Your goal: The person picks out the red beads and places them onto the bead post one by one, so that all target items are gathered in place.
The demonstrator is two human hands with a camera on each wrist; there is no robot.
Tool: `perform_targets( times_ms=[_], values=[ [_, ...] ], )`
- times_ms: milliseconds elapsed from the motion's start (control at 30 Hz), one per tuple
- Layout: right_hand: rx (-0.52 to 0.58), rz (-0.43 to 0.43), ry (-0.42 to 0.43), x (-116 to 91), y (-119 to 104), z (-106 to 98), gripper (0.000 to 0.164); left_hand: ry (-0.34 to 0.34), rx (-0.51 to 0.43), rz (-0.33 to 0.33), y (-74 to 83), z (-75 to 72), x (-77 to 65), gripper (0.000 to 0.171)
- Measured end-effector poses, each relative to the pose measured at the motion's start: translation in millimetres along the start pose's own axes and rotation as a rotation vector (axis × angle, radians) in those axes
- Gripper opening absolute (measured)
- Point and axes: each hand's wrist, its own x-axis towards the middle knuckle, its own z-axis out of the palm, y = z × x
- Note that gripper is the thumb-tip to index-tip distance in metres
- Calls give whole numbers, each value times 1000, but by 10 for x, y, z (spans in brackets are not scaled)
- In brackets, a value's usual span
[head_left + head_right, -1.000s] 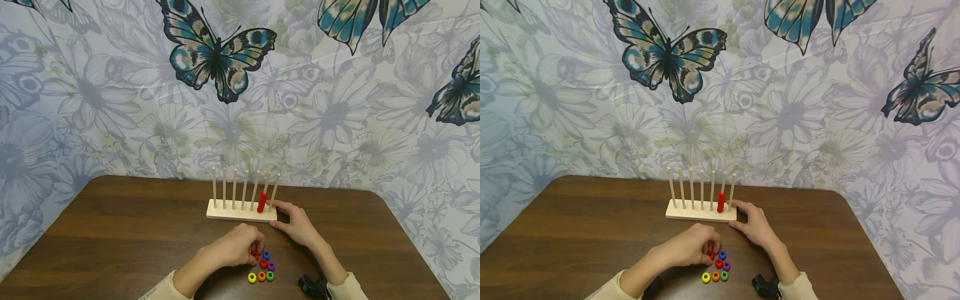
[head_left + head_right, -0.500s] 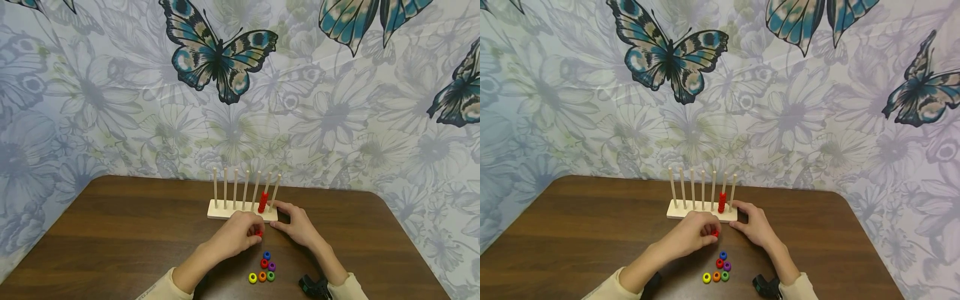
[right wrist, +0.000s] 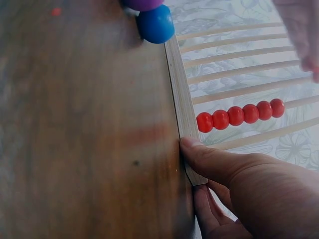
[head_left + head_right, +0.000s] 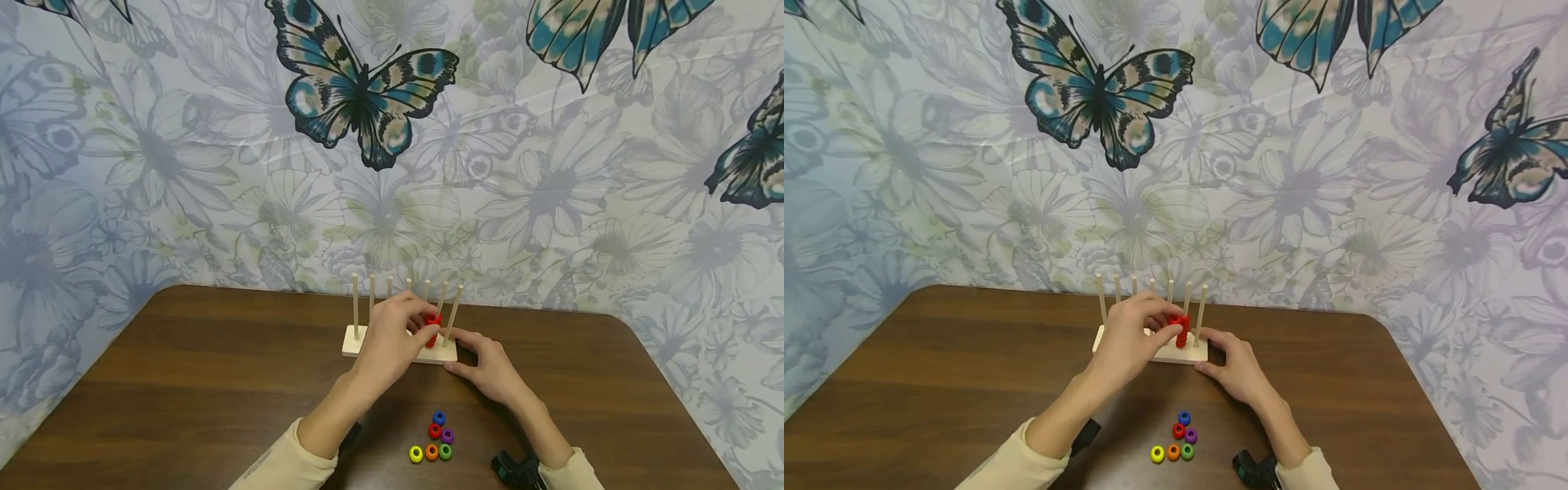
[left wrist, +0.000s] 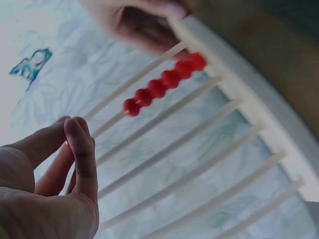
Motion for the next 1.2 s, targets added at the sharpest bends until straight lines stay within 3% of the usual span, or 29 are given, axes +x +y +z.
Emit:
perform_targets(
  times_ms=[333,800,1200],
  values=[
    [45,-8,-12,9,-5,13,57,195,-3,127,183,-4,278,21],
    [35,14,-11,9,18,-13,59,229,4,178,144,137,376,17],
    [32,7,-16,31,-12,-7,59,263,68,176,72,130,380,17]
  ],
)
